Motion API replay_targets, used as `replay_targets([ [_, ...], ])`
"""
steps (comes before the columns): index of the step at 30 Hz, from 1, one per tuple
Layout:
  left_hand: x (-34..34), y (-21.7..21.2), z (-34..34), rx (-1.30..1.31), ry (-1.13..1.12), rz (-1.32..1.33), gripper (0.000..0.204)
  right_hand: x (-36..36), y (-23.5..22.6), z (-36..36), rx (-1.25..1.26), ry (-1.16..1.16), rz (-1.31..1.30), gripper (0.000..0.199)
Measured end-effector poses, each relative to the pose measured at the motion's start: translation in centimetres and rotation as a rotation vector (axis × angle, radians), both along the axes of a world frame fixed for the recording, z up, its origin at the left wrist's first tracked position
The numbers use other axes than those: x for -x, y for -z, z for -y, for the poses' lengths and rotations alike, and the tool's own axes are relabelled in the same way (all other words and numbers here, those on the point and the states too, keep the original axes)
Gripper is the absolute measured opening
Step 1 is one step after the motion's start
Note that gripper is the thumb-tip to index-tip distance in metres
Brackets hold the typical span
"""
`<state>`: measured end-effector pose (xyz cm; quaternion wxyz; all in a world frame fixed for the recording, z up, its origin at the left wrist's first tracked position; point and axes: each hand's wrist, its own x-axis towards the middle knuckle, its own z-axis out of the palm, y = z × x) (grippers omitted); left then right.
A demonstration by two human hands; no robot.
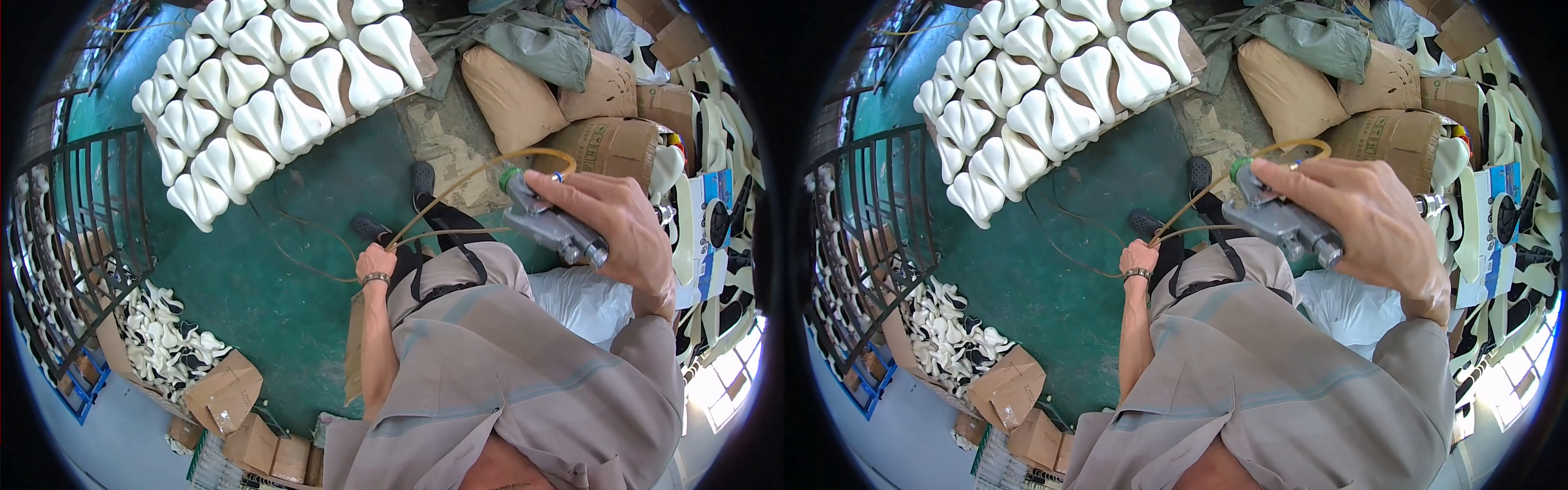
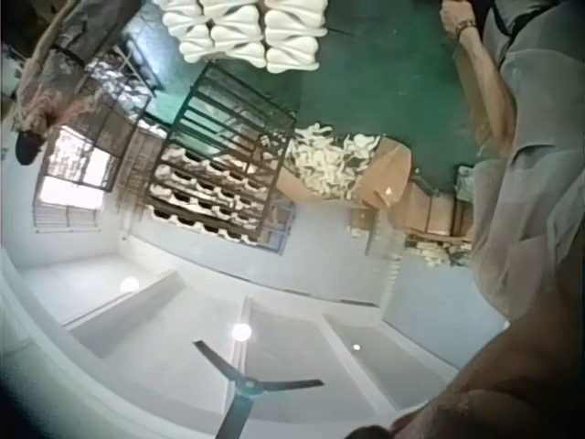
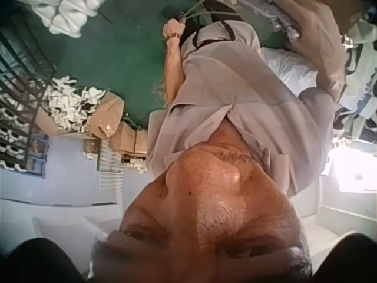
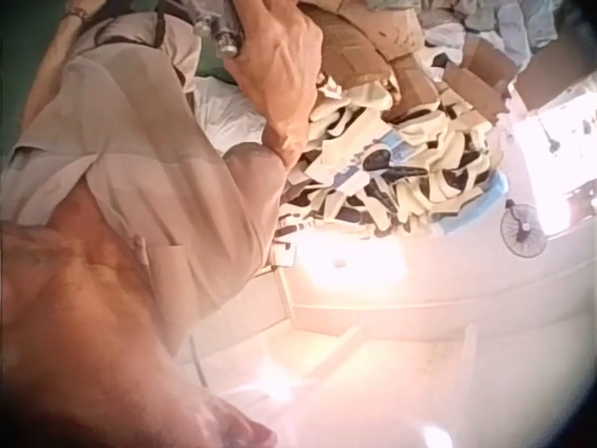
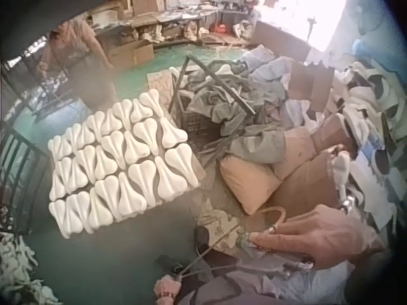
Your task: Handling foam bicycle seat pads, moving trays, and applying spray with a nozzle in a factory.
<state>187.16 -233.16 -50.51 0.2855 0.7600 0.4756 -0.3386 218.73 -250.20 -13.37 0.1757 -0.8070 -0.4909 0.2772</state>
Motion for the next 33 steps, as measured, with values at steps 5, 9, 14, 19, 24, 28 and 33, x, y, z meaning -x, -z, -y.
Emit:
replay_targets([
  [5,-0.1,0.4,0.3,0.012,0.056,-0.024,0.045,0.3,0.5,0.3,-0.065,0.054,0.032,0.070],
  [9,-0.3,1.0,0.5,0.002,0.048,-0.002,0.045,-0.2,0.1,1.4,-0.044,0.044,0.021,0.072],
  [14,-1.5,-0.1,0.4,-0.001,0.034,-0.028,0.041,-1.0,0.0,2.4,-0.005,0.041,-0.001,0.073],
  [19,-2.6,1.0,0.7,0.022,0.103,-0.007,0.044,-3.3,1.1,2.6,-0.074,0.213,0.044,0.074],
  [24,-3.8,0.3,0.9,0.007,0.062,-0.019,0.046,-4.2,1.4,3.9,0.016,0.098,0.032,0.078],
  [28,-4.2,0.4,1.1,0.005,0.082,-0.030,0.047,-4.6,1.4,2.2,0.001,0.226,0.115,0.079],
  [33,-4.1,0.5,0.9,-0.007,0.076,-0.029,0.047,-5.0,1.6,2.4,-0.090,0.198,0.084,0.075],
])
